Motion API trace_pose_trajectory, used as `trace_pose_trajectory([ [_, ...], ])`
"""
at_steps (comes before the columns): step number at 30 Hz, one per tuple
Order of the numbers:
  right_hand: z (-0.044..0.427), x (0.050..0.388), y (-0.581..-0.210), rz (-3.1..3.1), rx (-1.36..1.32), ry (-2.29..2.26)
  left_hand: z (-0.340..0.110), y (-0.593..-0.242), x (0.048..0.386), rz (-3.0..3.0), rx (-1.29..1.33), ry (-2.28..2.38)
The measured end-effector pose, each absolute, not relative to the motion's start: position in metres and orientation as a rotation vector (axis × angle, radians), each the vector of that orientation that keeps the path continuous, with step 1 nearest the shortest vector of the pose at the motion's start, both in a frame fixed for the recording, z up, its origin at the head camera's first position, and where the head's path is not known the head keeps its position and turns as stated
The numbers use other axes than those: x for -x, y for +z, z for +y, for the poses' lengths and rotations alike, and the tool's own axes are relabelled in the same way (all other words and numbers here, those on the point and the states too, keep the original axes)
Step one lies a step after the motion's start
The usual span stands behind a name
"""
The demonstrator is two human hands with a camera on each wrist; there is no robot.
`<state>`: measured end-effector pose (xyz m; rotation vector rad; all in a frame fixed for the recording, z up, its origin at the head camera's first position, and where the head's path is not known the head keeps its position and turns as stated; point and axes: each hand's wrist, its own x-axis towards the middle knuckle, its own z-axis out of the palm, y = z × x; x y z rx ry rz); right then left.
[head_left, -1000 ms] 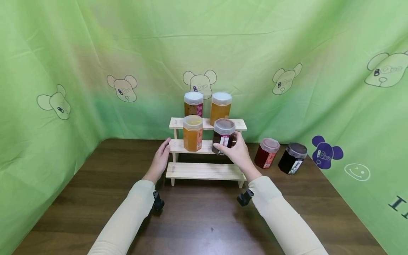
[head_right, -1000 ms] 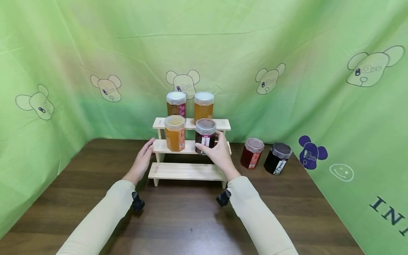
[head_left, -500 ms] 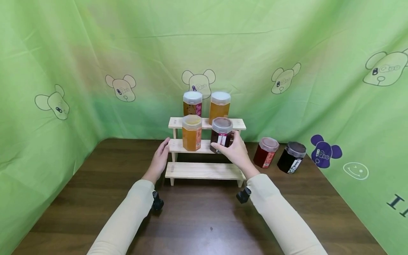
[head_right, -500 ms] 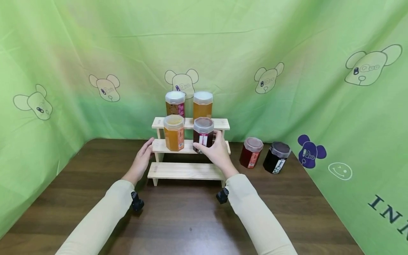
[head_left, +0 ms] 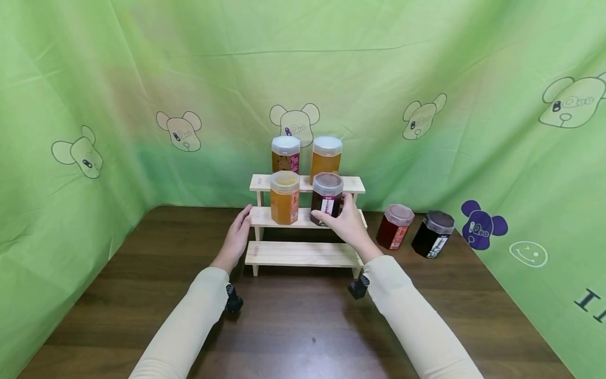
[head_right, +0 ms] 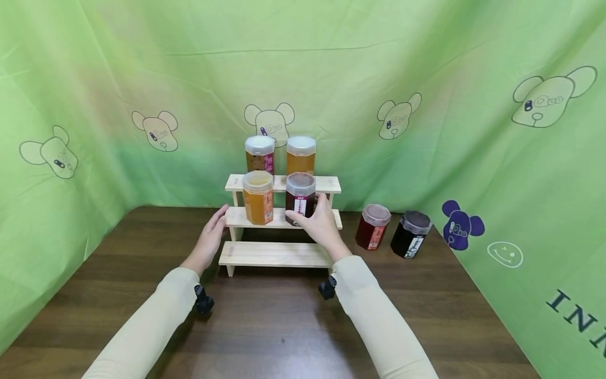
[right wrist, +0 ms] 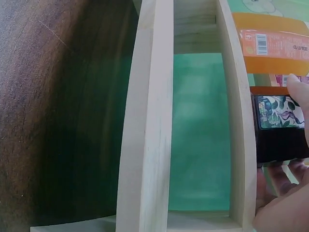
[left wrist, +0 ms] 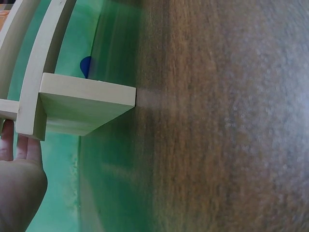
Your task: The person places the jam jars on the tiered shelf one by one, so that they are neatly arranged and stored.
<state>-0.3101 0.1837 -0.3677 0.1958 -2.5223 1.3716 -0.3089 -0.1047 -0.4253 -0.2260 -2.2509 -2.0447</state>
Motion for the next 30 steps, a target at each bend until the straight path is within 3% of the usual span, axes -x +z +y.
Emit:
trace_pose_trajectory([
  [19,0.182,0.312,-0.366,-2.539,-0.165,1.359,-0.106,-0.425,0.310,-2.261,0.223,-2.074],
  [30,0.185,0.308,-0.366,-2.539,-0.197,1.384,-0.102,-0.393,0.285,-2.316,0.224,-2.059],
])
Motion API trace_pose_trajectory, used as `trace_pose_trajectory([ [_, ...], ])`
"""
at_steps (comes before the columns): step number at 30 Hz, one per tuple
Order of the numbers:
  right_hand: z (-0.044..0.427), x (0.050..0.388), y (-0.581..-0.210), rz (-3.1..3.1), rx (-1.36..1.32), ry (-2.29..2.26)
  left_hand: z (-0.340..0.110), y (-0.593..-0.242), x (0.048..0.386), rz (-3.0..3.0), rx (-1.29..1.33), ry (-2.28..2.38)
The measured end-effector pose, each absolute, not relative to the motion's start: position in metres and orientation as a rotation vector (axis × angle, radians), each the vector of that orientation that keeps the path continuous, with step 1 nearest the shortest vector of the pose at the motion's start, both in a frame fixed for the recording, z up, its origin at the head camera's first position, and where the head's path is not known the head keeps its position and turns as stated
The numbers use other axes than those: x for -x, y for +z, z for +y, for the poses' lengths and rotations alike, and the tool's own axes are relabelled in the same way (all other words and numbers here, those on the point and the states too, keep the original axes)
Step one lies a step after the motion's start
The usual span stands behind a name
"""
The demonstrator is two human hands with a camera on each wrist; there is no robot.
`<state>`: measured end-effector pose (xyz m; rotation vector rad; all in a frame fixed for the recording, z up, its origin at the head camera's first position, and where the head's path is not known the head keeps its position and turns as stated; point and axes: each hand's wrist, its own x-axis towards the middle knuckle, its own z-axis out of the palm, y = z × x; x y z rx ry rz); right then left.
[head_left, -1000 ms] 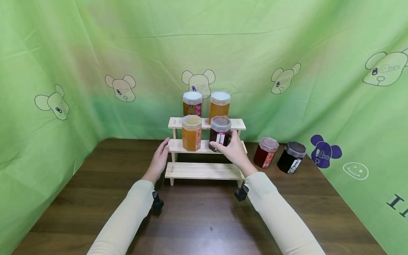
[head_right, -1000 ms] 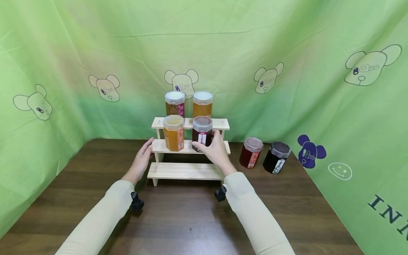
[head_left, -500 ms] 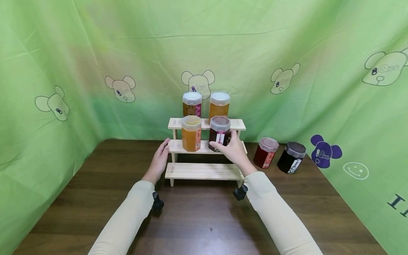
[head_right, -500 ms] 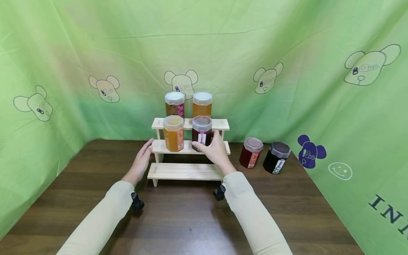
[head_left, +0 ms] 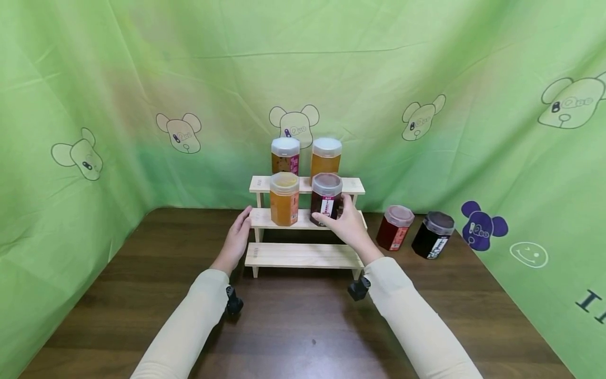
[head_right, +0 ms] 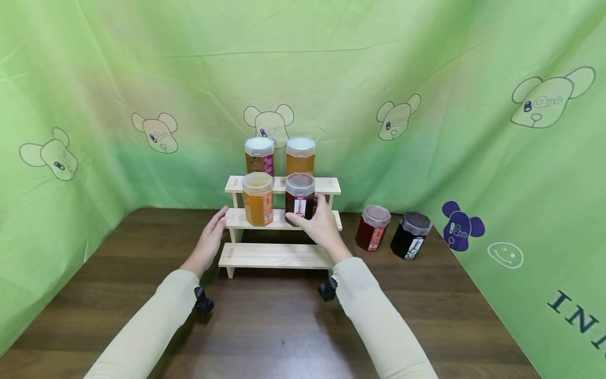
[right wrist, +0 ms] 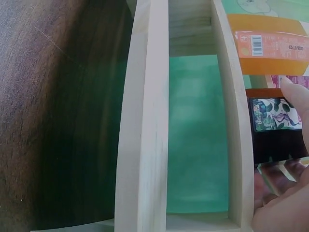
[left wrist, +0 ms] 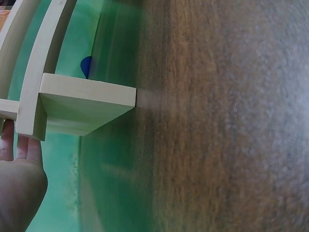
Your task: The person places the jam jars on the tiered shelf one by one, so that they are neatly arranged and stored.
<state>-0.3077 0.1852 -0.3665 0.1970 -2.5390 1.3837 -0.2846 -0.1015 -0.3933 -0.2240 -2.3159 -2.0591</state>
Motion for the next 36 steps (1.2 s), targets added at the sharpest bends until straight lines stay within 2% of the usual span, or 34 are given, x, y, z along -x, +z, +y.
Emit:
trace_pose_trajectory([
  [5,0.189,0.305,-0.366,-2.541,-0.205,1.401,-0.100,-0.392,0.283,-2.307,0.230,-2.066],
  [12,0.199,0.302,-0.367,-2.551,-0.262,1.420,-0.102,-0.426,0.310,-2.265,0.219,-2.026],
  [26,0.252,0.297,-0.364,-2.598,-0.263,1.342,-0.104,-0.427,0.310,-2.262,0.230,-2.038],
  [36,0.295,0.293,-0.356,-2.527,-0.140,1.326,-0.105,-0.427,0.311,-2.250,0.228,-2.046],
])
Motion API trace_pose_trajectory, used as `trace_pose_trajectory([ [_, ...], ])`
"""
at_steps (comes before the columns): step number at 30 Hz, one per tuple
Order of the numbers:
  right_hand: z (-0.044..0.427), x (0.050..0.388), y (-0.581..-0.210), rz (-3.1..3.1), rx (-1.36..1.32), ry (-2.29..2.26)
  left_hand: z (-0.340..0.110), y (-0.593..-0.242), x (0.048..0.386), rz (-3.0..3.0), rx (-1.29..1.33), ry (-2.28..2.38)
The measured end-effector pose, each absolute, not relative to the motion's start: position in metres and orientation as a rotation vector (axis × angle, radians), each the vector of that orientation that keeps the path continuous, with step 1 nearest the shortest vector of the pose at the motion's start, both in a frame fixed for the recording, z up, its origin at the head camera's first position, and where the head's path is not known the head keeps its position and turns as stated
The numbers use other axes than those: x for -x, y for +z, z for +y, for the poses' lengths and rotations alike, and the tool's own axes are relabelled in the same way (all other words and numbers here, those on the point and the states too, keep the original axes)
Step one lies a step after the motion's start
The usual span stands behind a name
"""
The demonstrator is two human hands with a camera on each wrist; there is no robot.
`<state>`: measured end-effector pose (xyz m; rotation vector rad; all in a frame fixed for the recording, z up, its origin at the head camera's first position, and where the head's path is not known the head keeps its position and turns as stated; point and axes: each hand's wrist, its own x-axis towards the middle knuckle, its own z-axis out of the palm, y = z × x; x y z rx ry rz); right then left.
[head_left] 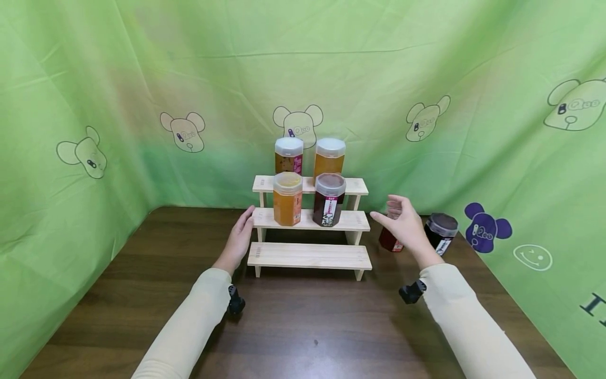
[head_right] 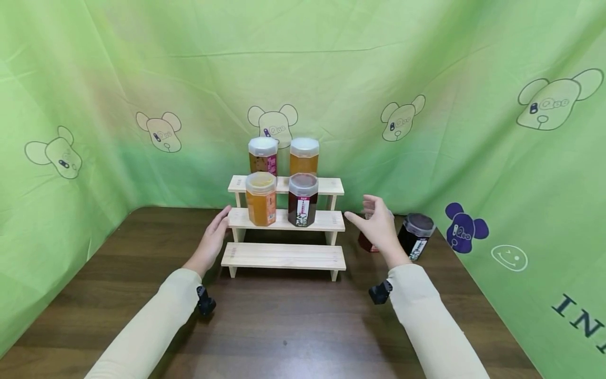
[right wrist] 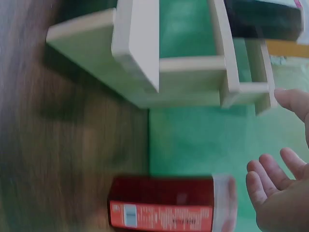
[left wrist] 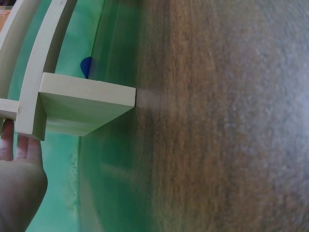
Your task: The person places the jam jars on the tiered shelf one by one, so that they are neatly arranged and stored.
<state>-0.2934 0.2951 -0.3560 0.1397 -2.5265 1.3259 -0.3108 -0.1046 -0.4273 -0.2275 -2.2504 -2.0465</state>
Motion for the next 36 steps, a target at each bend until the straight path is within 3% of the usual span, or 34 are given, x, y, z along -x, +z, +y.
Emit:
trace_pose_trajectory([
  [20,0.343,0.295,-0.357,-2.579,0.039,1.218,-0.105,-0.427,0.311,-2.279,0.205,-2.021],
  [36,0.346,0.305,-0.399,-2.600,0.070,1.246,-0.106,-0.428,0.312,-2.249,0.220,-2.044],
])
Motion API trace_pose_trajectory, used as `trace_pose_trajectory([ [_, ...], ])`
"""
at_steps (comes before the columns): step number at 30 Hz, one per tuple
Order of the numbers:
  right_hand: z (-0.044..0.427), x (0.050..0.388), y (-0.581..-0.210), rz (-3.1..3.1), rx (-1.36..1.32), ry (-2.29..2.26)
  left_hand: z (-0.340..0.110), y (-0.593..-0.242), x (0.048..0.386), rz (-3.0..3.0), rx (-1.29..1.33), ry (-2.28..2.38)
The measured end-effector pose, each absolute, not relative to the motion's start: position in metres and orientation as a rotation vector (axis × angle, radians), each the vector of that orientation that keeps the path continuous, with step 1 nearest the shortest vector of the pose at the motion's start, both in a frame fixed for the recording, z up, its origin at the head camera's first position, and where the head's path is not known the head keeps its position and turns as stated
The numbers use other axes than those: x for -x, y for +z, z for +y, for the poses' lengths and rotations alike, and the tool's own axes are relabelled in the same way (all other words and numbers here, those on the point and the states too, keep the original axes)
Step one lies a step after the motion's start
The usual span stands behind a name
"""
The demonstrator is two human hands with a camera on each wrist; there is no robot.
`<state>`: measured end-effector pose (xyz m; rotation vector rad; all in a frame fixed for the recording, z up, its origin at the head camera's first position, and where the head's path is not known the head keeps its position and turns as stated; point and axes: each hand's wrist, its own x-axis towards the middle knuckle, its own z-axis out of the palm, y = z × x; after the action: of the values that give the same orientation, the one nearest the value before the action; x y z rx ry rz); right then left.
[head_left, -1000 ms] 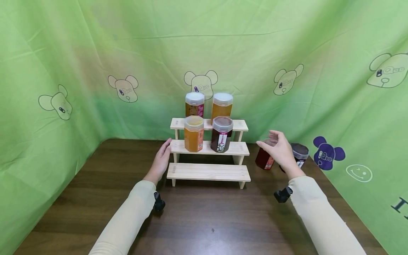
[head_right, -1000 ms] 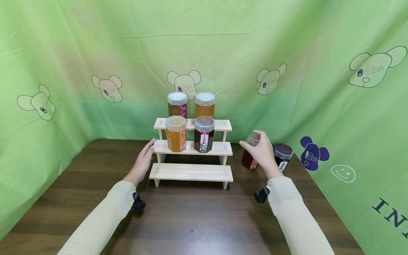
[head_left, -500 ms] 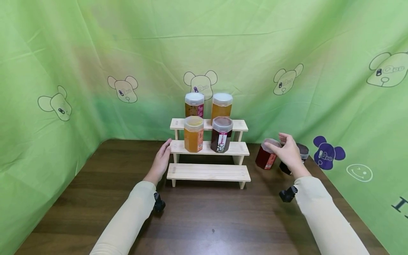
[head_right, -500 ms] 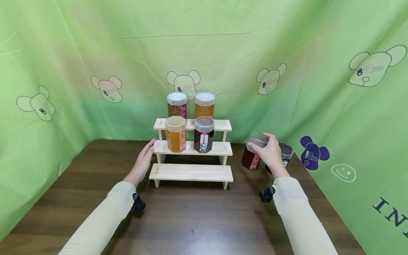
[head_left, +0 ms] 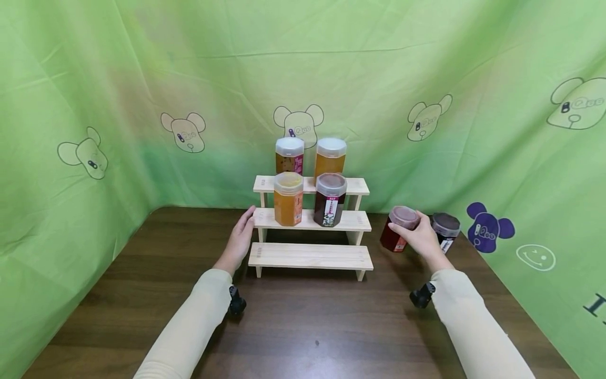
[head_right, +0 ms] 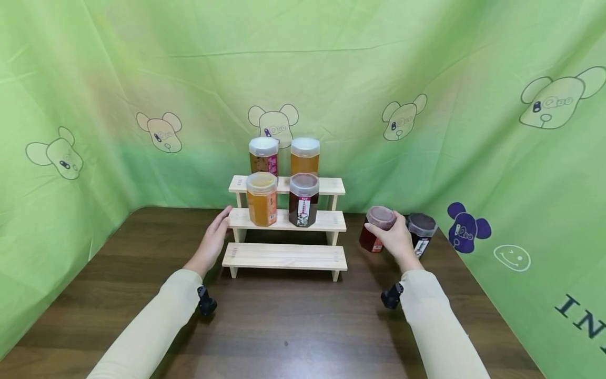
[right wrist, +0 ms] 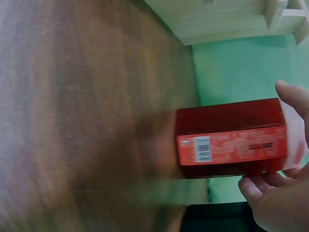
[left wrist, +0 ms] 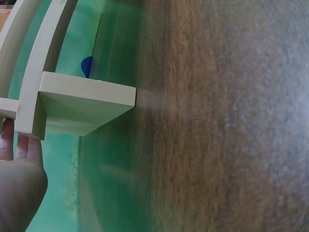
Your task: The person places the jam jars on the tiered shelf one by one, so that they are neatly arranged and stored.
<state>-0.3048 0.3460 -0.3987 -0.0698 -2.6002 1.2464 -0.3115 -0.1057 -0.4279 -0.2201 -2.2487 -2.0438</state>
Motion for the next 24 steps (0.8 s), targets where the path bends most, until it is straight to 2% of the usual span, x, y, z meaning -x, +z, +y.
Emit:
trace_pose_trajectory([
  [14,0.348,0.311,-0.438,-2.525,0.076,1.508,-0.105,-0.428,0.311,-2.263,0.215,-2.053],
  [24,0.348,0.311,-0.441,-2.551,0.117,1.582,-0.105,-0.427,0.312,-2.245,0.236,-2.058],
])
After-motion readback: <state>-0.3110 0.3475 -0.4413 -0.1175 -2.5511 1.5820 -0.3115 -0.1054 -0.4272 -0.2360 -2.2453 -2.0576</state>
